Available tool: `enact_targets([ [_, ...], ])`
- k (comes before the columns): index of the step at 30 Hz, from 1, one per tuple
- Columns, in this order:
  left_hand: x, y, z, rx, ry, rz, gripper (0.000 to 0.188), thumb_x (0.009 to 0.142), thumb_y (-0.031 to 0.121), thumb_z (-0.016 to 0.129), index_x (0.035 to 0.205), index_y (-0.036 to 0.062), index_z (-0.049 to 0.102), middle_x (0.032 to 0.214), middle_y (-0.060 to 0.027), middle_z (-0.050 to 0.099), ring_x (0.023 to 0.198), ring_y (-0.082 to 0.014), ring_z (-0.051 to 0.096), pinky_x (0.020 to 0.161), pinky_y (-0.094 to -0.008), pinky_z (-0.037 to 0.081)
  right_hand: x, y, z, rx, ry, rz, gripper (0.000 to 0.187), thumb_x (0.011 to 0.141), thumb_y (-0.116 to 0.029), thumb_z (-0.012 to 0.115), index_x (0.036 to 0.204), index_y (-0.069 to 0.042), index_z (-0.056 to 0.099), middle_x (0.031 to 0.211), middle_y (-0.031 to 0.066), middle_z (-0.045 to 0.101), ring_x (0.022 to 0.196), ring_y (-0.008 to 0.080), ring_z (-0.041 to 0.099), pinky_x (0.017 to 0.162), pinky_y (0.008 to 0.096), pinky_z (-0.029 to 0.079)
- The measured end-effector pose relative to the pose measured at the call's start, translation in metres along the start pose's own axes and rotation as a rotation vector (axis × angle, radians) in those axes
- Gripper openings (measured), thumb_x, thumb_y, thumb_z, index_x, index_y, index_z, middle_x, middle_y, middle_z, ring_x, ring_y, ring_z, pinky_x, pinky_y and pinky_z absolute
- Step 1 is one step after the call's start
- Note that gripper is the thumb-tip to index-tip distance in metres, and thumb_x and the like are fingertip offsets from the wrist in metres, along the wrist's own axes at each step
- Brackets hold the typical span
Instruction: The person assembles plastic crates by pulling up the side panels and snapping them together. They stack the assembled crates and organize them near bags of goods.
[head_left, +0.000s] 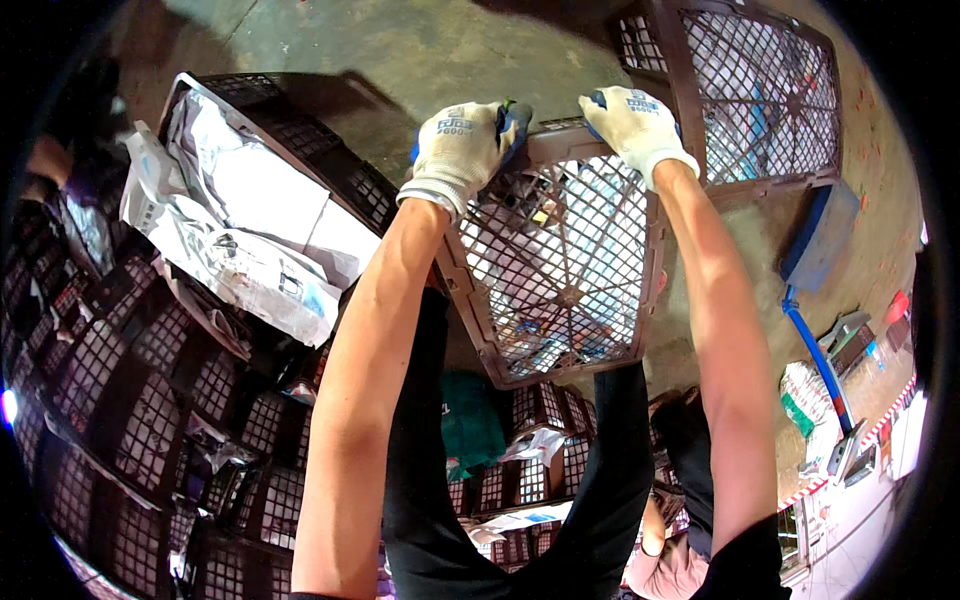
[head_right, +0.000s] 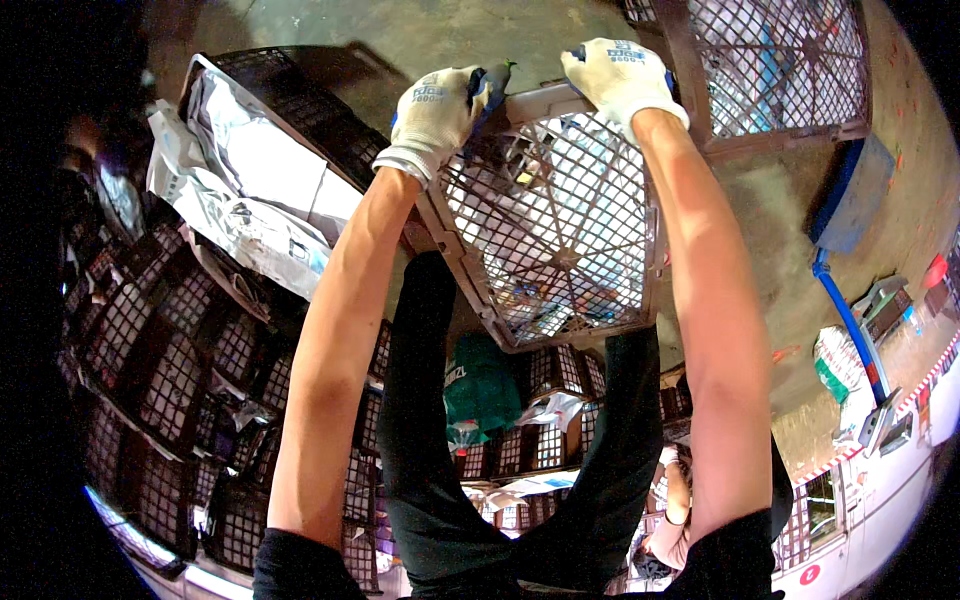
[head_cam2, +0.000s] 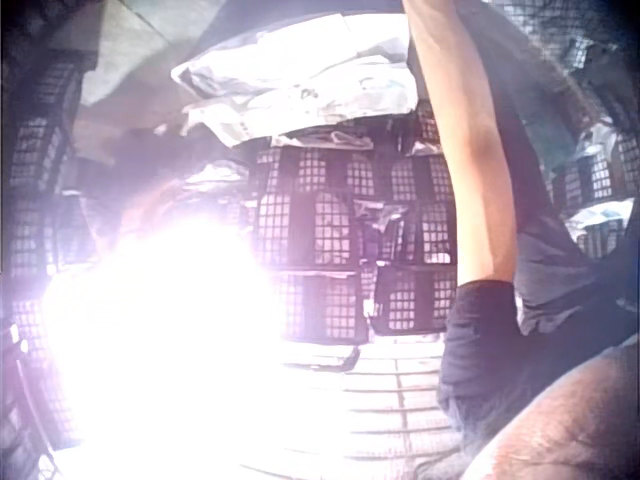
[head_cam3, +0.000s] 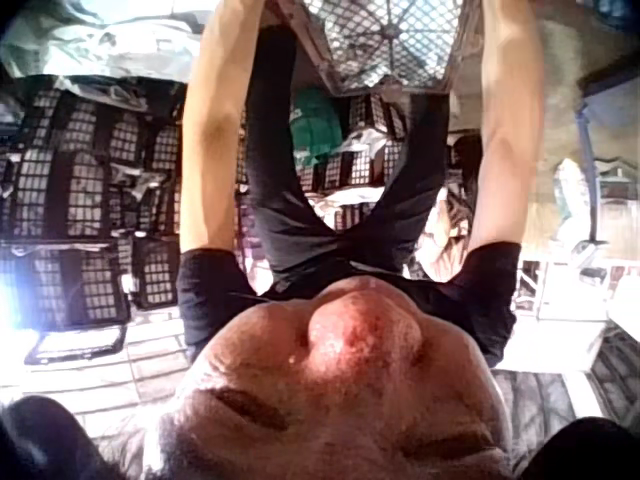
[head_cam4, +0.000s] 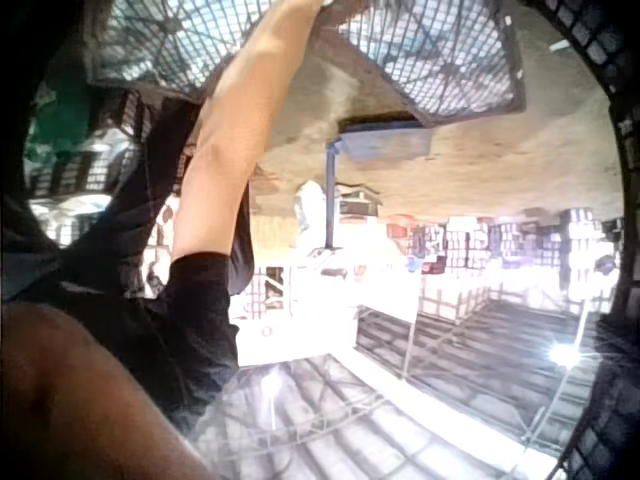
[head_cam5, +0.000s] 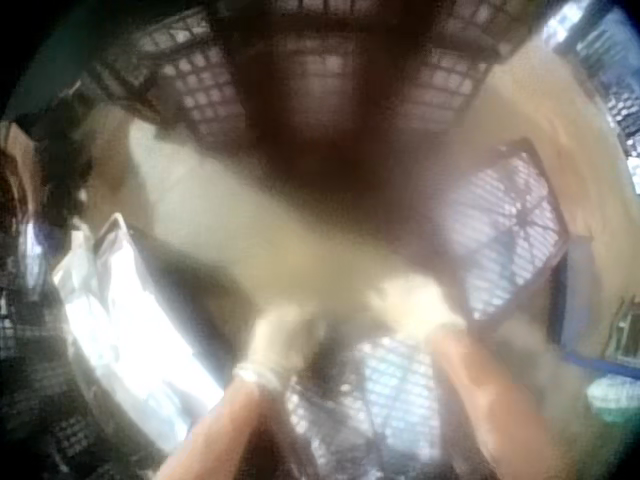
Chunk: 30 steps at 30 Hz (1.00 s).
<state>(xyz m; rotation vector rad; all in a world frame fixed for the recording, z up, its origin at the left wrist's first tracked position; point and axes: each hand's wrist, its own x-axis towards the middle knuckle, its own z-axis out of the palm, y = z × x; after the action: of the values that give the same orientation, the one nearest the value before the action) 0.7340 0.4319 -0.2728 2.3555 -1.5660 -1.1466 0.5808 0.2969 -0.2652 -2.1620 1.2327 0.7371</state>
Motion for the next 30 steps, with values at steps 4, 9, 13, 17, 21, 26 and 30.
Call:
enact_targets([
  [4, -0.005, -0.016, 0.003, -0.009, 0.026, -0.044, 0.025, 0.088, 0.026, 0.050, 0.086, 0.0054, 0.063, 0.071, -0.0197, 0.062, 0.069, -0.0374, 0.062, 0.063, -0.0432, 0.049, 0.013, -0.001, 0.005, -0.068, -0.071, -0.009, 0.043, 0.088, -0.041, 0.042, 0.099, -0.006, 0.065, 0.100, 0.0188, 0.064, 0.095, 0.0383, 0.060, 0.086, 0.0430, 0.045],
  [9, 0.002, -0.020, 0.006, -0.014, -0.017, -0.077, 0.031, 0.087, 0.029, 0.050, 0.082, 0.0033, 0.065, 0.072, -0.0209, 0.063, 0.068, -0.0373, 0.063, 0.063, -0.0420, 0.052, 0.017, -0.005, 0.013, -0.142, -0.005, 0.008, 0.044, 0.087, -0.038, 0.041, 0.096, -0.004, 0.067, 0.100, 0.0187, 0.065, 0.095, 0.0371, 0.061, 0.086, 0.0421, 0.046],
  [13, 0.008, -0.011, -0.001, -0.008, -0.139, -0.171, 0.039, 0.091, 0.036, 0.048, 0.092, 0.0031, 0.068, 0.083, -0.0195, 0.067, 0.077, -0.0361, 0.065, 0.071, -0.0414, 0.053, 0.021, -0.004, 0.010, -0.253, -0.021, 0.037, 0.043, 0.088, -0.039, 0.044, 0.102, -0.005, 0.066, 0.101, 0.0184, 0.065, 0.096, 0.0353, 0.061, 0.087, 0.0407, 0.047],
  [17, -0.009, -0.030, 0.006, -0.098, 0.054, -0.169, 0.039, 0.091, 0.039, 0.049, 0.094, 0.0044, 0.067, 0.083, -0.0182, 0.066, 0.077, -0.0334, 0.065, 0.073, -0.0407, 0.052, 0.016, -0.009, 0.018, -0.200, 0.005, 0.019, 0.042, 0.089, -0.038, 0.043, 0.104, -0.005, 0.064, 0.103, 0.0169, 0.065, 0.096, 0.0353, 0.061, 0.086, 0.0416, 0.046],
  [21, -0.035, -0.062, 0.013, -0.253, 0.217, -0.397, 0.037, 0.087, 0.039, 0.053, 0.077, 0.0056, 0.067, 0.073, -0.0188, 0.063, 0.071, -0.0347, 0.063, 0.066, -0.0431, 0.049, 0.010, -0.024, 0.033, -0.229, 0.146, -0.109, 0.038, 0.091, -0.037, 0.040, 0.109, -0.011, 0.062, 0.106, 0.0135, 0.065, 0.101, 0.0287, 0.061, 0.088, 0.0407, 0.045],
  [26, -0.025, -0.059, 0.023, -0.244, 0.272, -0.555, 0.042, 0.087, 0.036, 0.046, 0.073, 0.0039, 0.068, 0.069, -0.0208, 0.062, 0.067, -0.0362, 0.063, 0.063, -0.0419, 0.050, -0.004, -0.110, 0.049, -0.110, -0.047, -0.149, 0.042, 0.090, -0.037, 0.041, 0.102, -0.006, 0.066, 0.100, 0.0173, 0.066, 0.095, 0.0313, 0.063, 0.085, 0.0394, 0.047],
  [30, -0.023, -0.055, 0.019, -0.184, 0.291, -0.513, 0.047, 0.088, 0.038, 0.043, 0.071, 0.0024, 0.069, 0.069, -0.0208, 0.062, 0.065, -0.0348, 0.064, 0.062, -0.0415, 0.051, 0.003, -0.112, 0.039, -0.032, -0.151, -0.078, 0.042, 0.089, -0.038, 0.043, 0.104, -0.005, 0.066, 0.103, 0.0190, 0.064, 0.098, 0.0337, 0.061, 0.087, 0.0387, 0.046],
])
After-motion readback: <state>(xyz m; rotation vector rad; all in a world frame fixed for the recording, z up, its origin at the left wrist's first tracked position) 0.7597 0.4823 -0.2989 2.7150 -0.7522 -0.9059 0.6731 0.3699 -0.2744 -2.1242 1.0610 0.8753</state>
